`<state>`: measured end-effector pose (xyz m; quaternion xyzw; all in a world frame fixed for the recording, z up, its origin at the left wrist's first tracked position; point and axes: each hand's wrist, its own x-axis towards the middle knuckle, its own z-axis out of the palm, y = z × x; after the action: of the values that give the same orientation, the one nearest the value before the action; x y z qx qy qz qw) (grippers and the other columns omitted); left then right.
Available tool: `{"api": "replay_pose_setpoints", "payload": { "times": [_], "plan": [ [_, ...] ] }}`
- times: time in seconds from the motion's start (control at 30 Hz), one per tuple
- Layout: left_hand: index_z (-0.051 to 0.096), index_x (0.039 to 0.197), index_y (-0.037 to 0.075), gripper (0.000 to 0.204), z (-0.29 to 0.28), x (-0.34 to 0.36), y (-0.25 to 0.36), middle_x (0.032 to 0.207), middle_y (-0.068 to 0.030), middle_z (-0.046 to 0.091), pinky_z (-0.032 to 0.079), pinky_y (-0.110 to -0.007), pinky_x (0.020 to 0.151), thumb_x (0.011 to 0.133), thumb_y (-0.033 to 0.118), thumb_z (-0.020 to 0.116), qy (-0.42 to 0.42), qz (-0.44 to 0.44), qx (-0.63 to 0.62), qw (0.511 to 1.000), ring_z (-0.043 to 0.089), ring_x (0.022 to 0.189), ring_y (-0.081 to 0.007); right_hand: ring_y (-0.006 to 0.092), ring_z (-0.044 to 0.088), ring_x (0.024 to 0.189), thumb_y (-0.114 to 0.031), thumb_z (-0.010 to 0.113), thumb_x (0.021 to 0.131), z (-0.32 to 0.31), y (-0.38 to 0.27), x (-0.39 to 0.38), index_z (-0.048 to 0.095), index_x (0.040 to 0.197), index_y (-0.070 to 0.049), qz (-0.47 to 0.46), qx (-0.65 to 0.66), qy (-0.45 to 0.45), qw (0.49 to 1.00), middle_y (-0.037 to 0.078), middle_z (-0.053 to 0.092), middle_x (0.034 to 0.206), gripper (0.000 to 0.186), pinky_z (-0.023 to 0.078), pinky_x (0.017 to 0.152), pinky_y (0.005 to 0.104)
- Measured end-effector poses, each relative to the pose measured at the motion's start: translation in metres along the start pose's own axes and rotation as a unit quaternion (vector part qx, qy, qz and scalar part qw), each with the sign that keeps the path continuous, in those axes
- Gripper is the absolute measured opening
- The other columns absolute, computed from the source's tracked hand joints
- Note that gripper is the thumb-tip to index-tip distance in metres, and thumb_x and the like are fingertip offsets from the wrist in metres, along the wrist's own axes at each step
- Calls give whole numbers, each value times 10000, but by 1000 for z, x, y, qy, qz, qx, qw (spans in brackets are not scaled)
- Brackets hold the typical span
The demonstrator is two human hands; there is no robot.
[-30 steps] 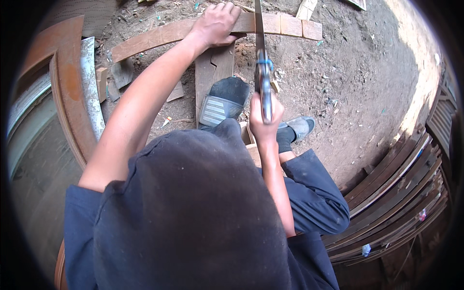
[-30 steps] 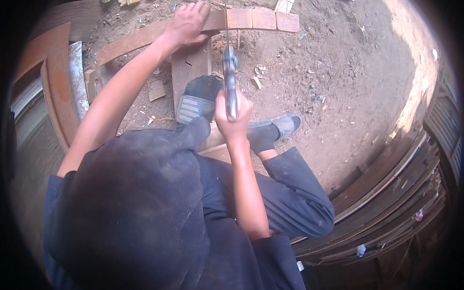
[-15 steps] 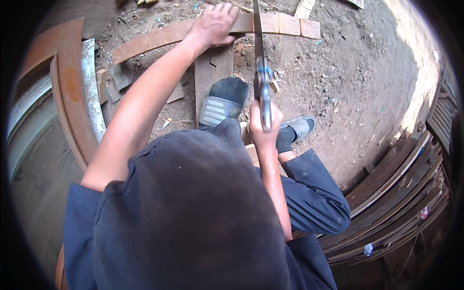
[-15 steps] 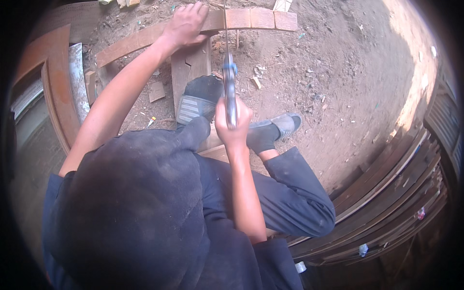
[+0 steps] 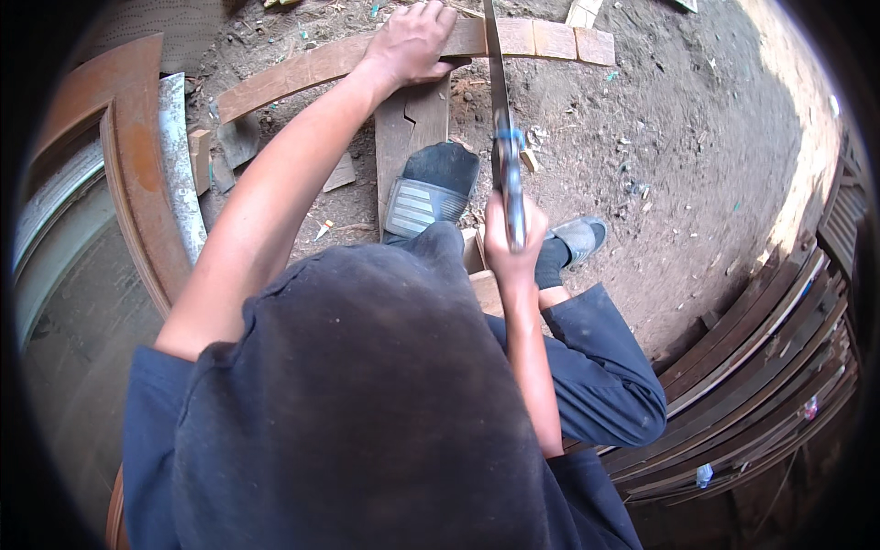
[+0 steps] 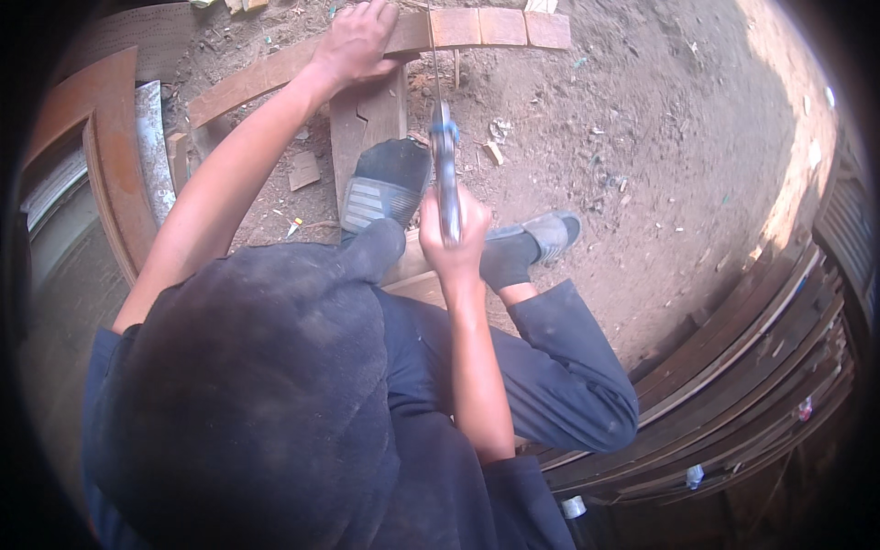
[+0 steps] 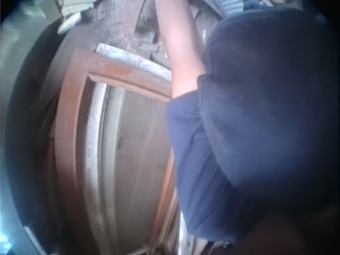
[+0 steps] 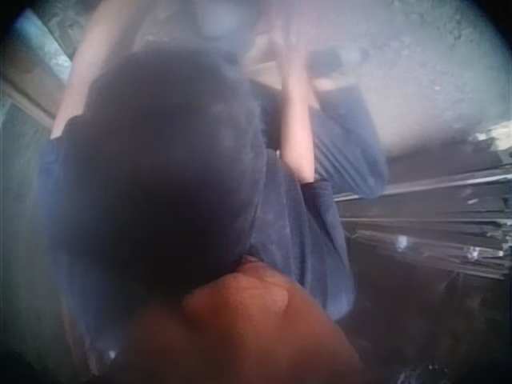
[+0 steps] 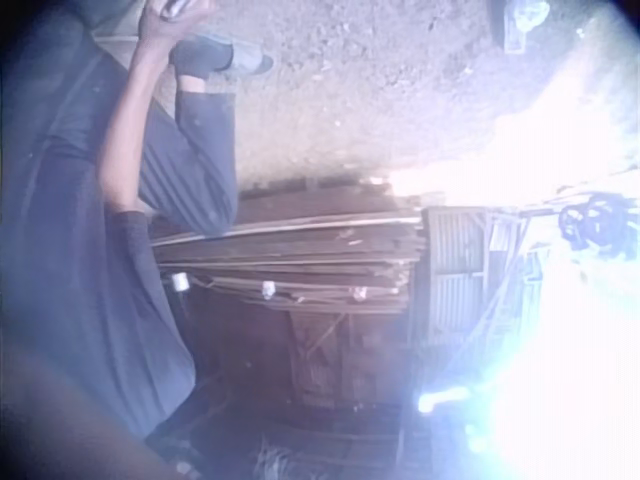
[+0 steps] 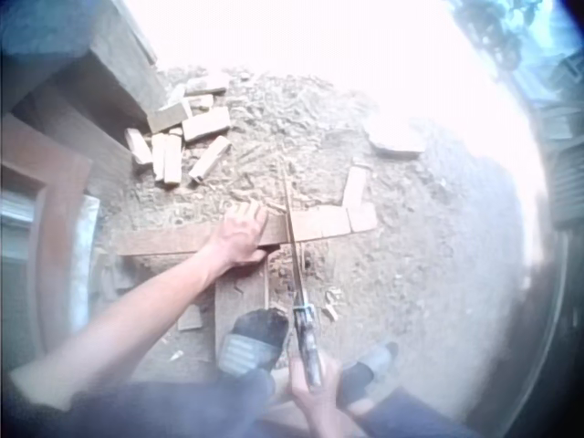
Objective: The person sits on the ground and uses a hand saw to cut a small piece of wood. They hold the wood steady with their left hand and saw with their right hand, producing sawdust as they work.
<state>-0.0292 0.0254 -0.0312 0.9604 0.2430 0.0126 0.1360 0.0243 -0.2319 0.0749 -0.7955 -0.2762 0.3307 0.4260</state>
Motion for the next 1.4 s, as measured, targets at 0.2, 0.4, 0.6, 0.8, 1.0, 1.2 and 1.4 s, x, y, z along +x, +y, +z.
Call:
{"api": "replay_pose_setpoints", "payload": {
  "times": [0.2, 0.4, 0.6, 0.8, 1.0, 1.2, 1.4],
  "plan": [
    [516, 986, -9, 609, 1, -2, -2, 956, -171, 537, 439, -410, 822, 580, 368, 772, 13, 8, -6, 1000, 537, 955, -321, 304, 600, 499, -5, 578, 754, -12, 14, -21, 589, 733, 24, -40, -35, -10, 999, 164, 549, 567, 37, 459, 492, 357],
    [509, 1037, -19, 662, 1, 5, 3, 1009, -182, 532, 429, -410, 857, 587, 382, 785, -25, -1, 27, 999, 531, 971, -328, 191, 552, 443, -47, 611, 775, 30, -13, 53, 549, 667, 2, -31, 31, 26, 999, 118, 538, 532, 133, 422, 459, 319],
    [484, 1043, 40, 594, 13, -1, 1, 1002, -114, 538, 449, -388, 855, 659, 364, 799, -8, -11, 29, 999, 554, 994, -272, 313, 602, 512, -12, 599, 754, -16, 10, -53, 569, 692, 5, 9, -44, -21, 999, 169, 555, 580, 71, 465, 505, 361],
    [481, 1102, 19, 615, 10, -1, 2, 1044, -136, 544, 442, -408, 881, 712, 402, 763, -28, -16, 31, 999, 545, 1022, -299, 222, 529, 449, -3, 608, 785, -50, 3, -65, 565, 706, 20, 1, -9, 22, 1000, 121, 514, 561, 93, 412, 471, 326],
    [468, 1108, 13, 614, 2, -28, -11, 1042, -167, 531, 435, -422, 876, 694, 335, 788, -57, 9, 40, 998, 530, 1018, -321, 184, 498, 457, -26, 596, 815, -54, 3, -59, 557, 723, 27, -31, 22, 98, 994, 103, 512, 561, 113, 392, 473, 320],
    [493, 1093, 1, 760, 2, -49, -24, 1003, -161, 549, 481, -403, 837, 670, 574, 757, -32, 40, 60, 997, 567, 961, -288, 153, 483, 481, -45, 600, 828, -58, 11, -68, 550, 727, 27, 12, 64, 118, 991, 95, 513, 570, 133, 392, 486, 316],
    [474, 1190, 3, 900, -14, -43, -31, 1141, -201, 565, 487, -404, 914, 621, 640, 758, -76, 59, -48, 994, 581, 1058, -317, 151, 477, 478, -44, 603, 826, -60, 5, -70, 543, 731, 20, -20, 48, 102, 993, 91, 493, 562, 130, 390, 487, 314]
  ]
}}
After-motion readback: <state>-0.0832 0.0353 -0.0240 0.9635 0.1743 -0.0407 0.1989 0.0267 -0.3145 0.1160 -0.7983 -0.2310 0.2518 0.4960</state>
